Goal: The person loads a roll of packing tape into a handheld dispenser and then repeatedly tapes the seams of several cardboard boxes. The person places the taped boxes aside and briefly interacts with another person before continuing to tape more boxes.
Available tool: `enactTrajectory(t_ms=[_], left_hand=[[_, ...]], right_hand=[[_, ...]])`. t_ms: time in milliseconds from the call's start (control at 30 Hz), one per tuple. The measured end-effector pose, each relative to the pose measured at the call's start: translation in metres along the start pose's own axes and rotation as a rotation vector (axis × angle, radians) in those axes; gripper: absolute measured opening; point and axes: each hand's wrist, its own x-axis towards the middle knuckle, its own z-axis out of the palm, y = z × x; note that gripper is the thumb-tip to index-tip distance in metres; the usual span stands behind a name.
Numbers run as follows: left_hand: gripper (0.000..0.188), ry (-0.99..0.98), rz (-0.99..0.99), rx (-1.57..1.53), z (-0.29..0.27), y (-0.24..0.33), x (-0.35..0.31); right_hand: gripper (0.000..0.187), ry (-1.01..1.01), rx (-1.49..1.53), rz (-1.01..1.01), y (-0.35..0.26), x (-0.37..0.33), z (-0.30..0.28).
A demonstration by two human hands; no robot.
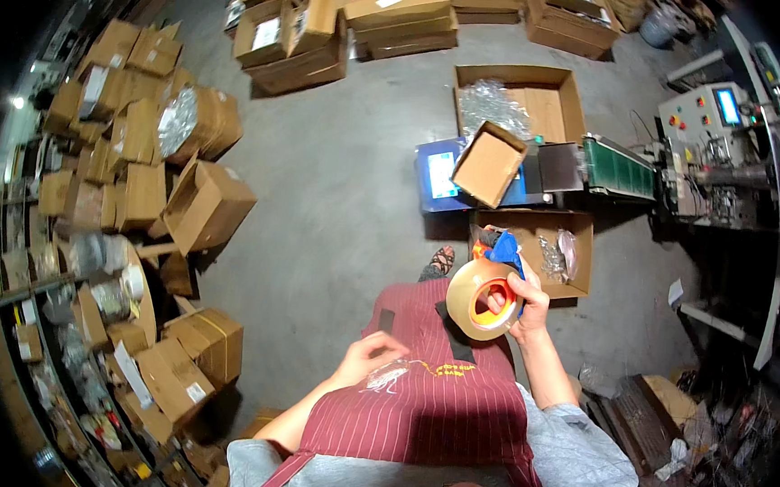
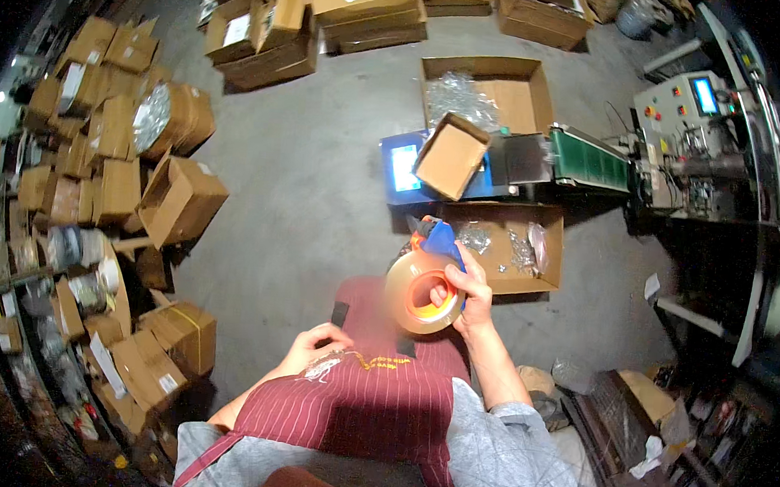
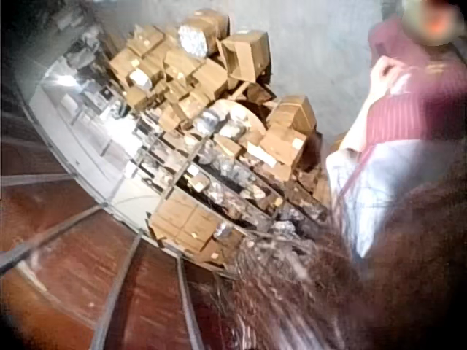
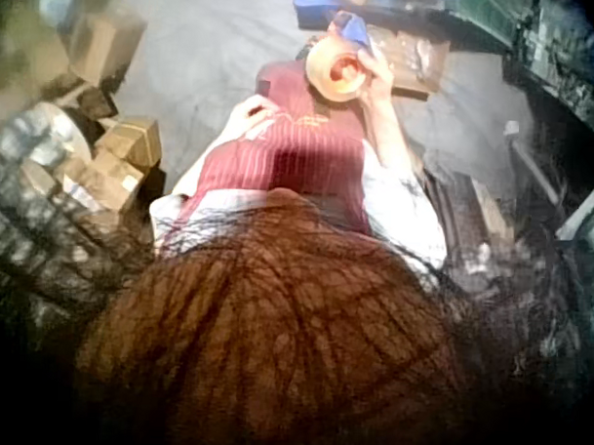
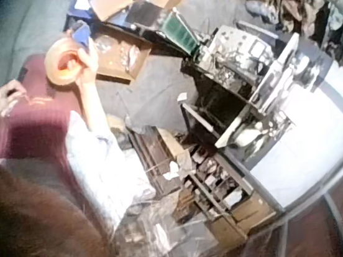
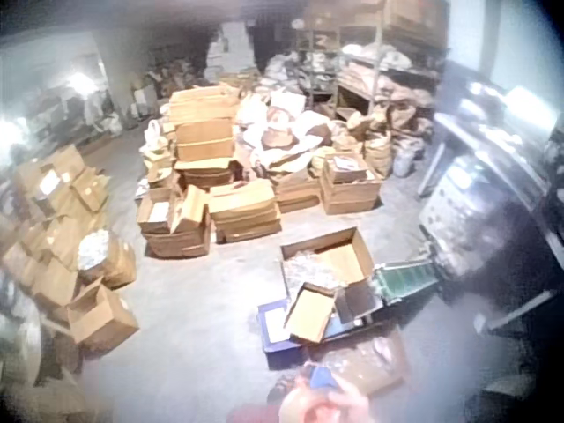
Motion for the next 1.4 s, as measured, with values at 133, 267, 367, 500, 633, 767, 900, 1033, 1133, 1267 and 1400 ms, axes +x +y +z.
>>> enactTrajectory(t_ms=[133,267,367,500,633,767,900,1033,1133,1267,1400], left_hand=[[0.033,-0.059,0.021,-0.104,-0.015,0.019,-0.009],[0.035,-0.211,0.081,0.301,-0.054,0.035,-0.008],[0.039,-0.300,-0.138,0.524,-0.098,0.044,0.013],[0.041,-0.268,-0.639,1.065,-0.140,0.025,0.092],[0.033,-0.249,-0.239,0.945,-0.113,0.007,0.206],[0.031,-0.507,-0.235,0.522,-0.043,0.010,0.294],[0.032,-0.680,-0.382,0.428,-0.026,-0.024,0.346],[0.033,-0.726,-0.317,0.712,-0.040,-0.032,0.402],[0.029,-0.548,-0.282,0.746,-0.074,-0.074,0.446],[0.027,-0.337,-0.219,0.779,-0.097,-0.088,0.515],[0.057,-0.324,-0.367,0.648,-0.119,-0.103,0.574]], right_hand=[[0.048,0.192,-0.029,-0.101,-0.022,0.002,-0.008],[0.030,0.231,0.276,-0.141,-0.022,-0.007,-0.069],[0.029,0.426,0.423,-0.124,-0.005,-0.009,-0.101],[0.027,0.641,0.335,-0.169,0.027,-0.024,-0.138],[0.031,0.656,0.367,-0.155,0.042,-0.033,-0.139],[0.034,0.636,0.320,-0.046,0.061,-0.038,-0.125],[0.036,0.690,0.264,-0.010,0.084,-0.033,-0.106],[0.034,0.944,-0.154,-0.068,0.126,-0.007,-0.095],[0.041,1.155,0.328,-0.025,0.118,0.039,-0.068],[0.050,1.225,0.325,-0.070,0.133,0.076,-0.061],[0.073,1.202,0.336,-0.075,0.142,0.111,-0.052]])
